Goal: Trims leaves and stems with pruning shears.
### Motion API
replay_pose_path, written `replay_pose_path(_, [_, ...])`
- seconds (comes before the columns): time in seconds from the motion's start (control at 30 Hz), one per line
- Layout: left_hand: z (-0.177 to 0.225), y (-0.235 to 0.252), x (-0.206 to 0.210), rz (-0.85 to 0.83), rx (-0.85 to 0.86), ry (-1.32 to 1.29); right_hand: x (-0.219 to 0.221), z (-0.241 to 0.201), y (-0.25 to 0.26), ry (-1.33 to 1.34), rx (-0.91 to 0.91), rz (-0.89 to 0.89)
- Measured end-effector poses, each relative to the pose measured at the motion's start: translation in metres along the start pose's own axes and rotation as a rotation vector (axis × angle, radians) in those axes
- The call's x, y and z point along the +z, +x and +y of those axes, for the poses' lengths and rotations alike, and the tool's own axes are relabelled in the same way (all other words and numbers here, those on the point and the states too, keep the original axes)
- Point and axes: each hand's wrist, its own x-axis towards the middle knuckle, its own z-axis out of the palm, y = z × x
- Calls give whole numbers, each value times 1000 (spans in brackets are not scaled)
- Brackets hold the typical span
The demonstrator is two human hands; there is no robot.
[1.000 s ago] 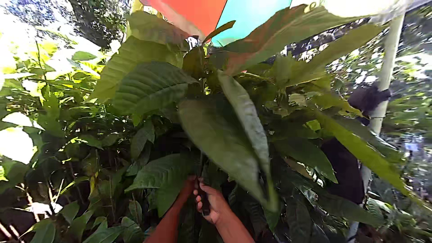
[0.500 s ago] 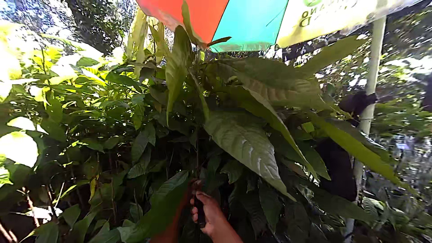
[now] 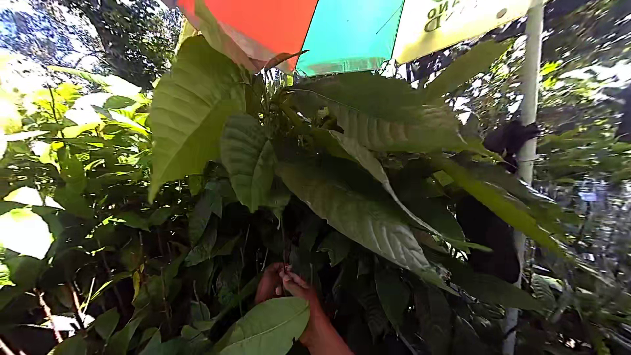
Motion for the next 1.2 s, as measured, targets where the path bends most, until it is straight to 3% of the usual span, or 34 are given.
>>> replay_pose_path(0.03, [27,-2,10,113,-271,204,-5,1,-1,-72,37,16])
replay_pose_path(0.07, [46,0,18,157,-438,330,-9,1,-2,-97,96,39])
replay_pose_path(0.1, [55,1,22,174,-499,383,-12,1,-1,-58,151,71])
replay_pose_path(0.3, [51,-7,29,171,-406,268,-6,-15,24,199,216,141])
replay_pose_path(0.4, [49,-7,26,179,-390,299,3,-34,8,278,180,100])
replay_pose_path(0.5, [56,-5,20,176,-422,368,-6,-38,-7,206,182,15])
replay_pose_path(0.6, [81,-13,23,159,-481,345,-26,-27,3,85,341,-96])
replay_pose_path(0.67, [62,-13,16,123,-441,270,-27,-28,11,61,383,-89])
replay_pose_path(0.8, [51,-6,17,97,-389,215,-17,-41,26,97,345,-53])
replay_pose_path(0.93, [58,-1,10,160,-416,352,-1,-63,-4,-42,202,-166])
replay_pose_path(1.07, [60,23,1,262,-415,473,-10,-58,-3,-86,163,-69])
replay_pose_path(1.2, [80,46,1,207,-416,548,-22,-49,23,-95,194,20])
